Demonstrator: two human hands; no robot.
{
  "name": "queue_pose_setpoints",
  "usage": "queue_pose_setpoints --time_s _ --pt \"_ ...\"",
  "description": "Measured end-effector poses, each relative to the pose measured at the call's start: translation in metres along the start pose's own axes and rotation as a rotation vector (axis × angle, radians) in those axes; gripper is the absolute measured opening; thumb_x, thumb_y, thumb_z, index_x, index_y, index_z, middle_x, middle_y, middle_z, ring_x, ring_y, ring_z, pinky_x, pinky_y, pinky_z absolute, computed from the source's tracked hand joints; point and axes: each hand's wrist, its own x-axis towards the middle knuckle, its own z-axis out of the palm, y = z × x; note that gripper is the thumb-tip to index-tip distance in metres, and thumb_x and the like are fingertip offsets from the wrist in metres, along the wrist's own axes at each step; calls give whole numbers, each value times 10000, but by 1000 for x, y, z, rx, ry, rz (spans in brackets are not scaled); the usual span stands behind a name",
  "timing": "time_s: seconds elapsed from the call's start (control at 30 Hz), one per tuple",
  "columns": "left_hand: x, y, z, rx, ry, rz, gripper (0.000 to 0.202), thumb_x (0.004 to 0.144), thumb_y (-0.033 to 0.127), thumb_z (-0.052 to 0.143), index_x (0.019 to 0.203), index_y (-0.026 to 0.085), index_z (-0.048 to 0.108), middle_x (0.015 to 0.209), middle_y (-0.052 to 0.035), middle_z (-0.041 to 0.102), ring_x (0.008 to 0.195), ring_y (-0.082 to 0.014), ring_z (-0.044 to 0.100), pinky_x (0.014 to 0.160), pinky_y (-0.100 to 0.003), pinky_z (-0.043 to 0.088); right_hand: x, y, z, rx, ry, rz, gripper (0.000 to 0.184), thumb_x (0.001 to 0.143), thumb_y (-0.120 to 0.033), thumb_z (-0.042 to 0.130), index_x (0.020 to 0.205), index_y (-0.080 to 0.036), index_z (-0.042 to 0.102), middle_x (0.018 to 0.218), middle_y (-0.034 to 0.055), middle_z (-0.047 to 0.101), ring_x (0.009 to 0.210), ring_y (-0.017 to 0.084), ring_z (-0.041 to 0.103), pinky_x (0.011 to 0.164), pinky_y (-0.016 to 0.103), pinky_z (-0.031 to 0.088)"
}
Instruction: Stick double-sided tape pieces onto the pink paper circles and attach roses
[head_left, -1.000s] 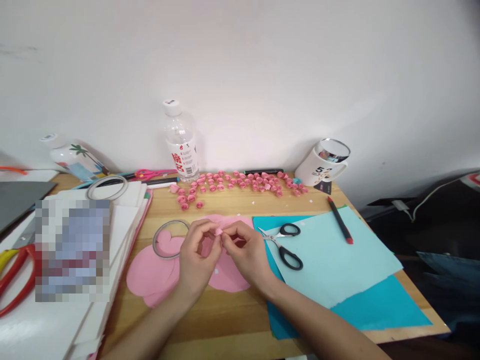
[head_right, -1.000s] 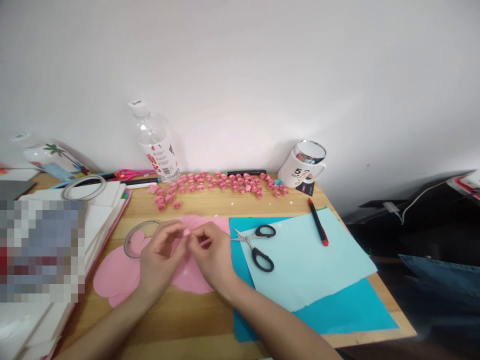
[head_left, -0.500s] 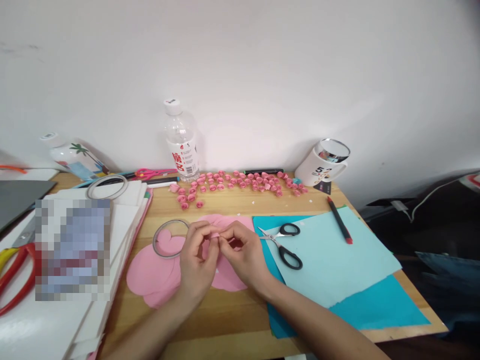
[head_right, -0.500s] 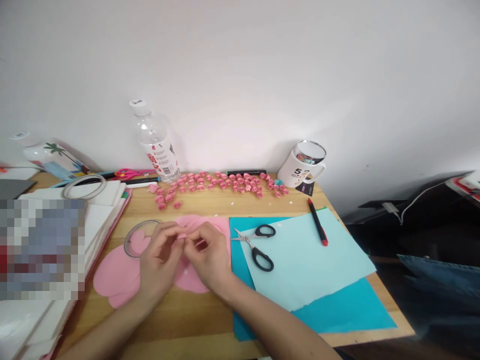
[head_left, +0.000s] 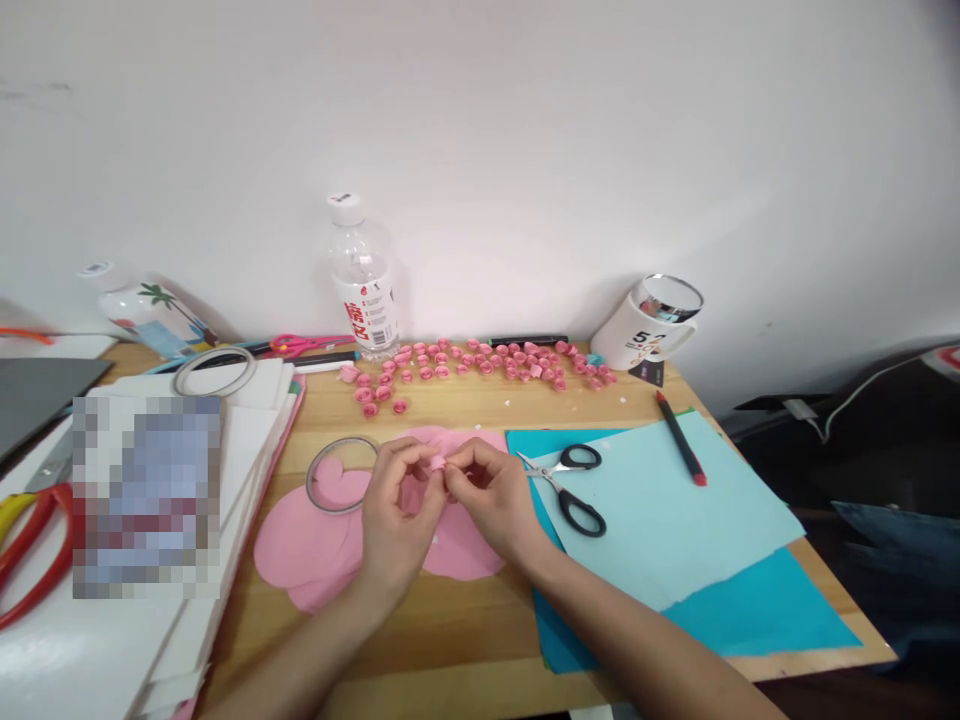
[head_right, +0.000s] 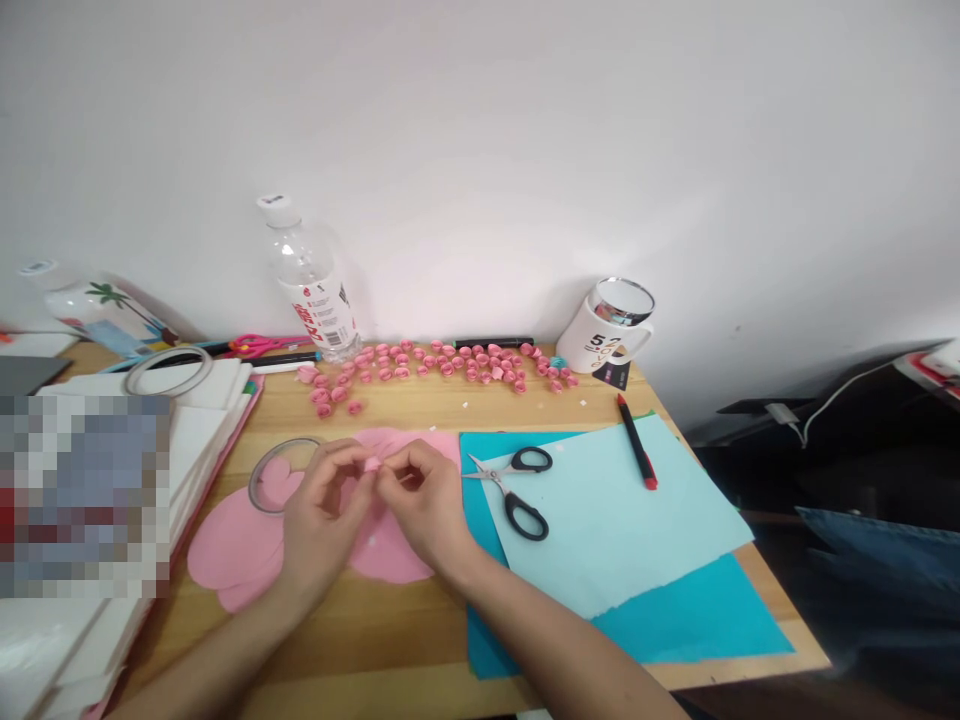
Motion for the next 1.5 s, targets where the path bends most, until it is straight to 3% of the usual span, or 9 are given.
queue_pose_setpoints --time_s 0.2,0.4,0.63,0.87,1.07,1.27,1.5 --pt "-1 0 -1 -47 21 -104 71 774 201 554 843 188 566 824 -26 590 781 -149 573 704 -269 484 -3 -4 2 -136 9 -147 148 744 -230 560 601 -191 565 656 14 582 612 128 546 531 228 450" --pt "-1 3 3 -52 13 -180 112 791 253 564 877 183 568 842 -32 608 773 -144 590 673 -252 495 2 -2 -1 6 -12 38 161 707 -261 582 575 -171 564 573 -4 563 533 115 516 530 240 446" --pt "-1 2 2 -37 35 -94 196 767 226 588 961 194 580 823 -24 603 772 -142 596 694 -261 505 1 -1 -1 17 15 50 129 695 -240 573 585 -174 570 595 0 582 557 122 539 556 248 476" --pt "-1 3 -3 116 26 -49 169 754 202 608 904 215 683 809 -15 698 689 -141 630 631 -246 523 0 2 -1 -85 55 -101 80 705 -197 587 627 -191 607 831 41 596 742 149 592 600 249 505" --pt "-2 4 -2 100 25 24 185 748 188 604 890 222 718 831 -19 731 697 -160 664 628 -258 549 -3 4 -1 -148 85 -163 84 714 -171 582 632 -189 592 903 49 511 781 145 570 569 235 519" --pt "-2 3 -3 60 24 -25 194 758 179 597 899 216 725 846 -23 733 700 -155 673 586 -226 546 -3 8 1 -260 118 -308 95 721 -145 579 637 -188 596 927 66 490 853 174 554 548 241 508" --pt "-1 0 -4 80 20 17 200 775 169 582 915 205 720 837 -23 726 689 -136 660 564 -204 527 -2 15 2 -463 222 -547 114 762 -138 570 682 -197 625 913 61 531 740 149 553 541 265 484"
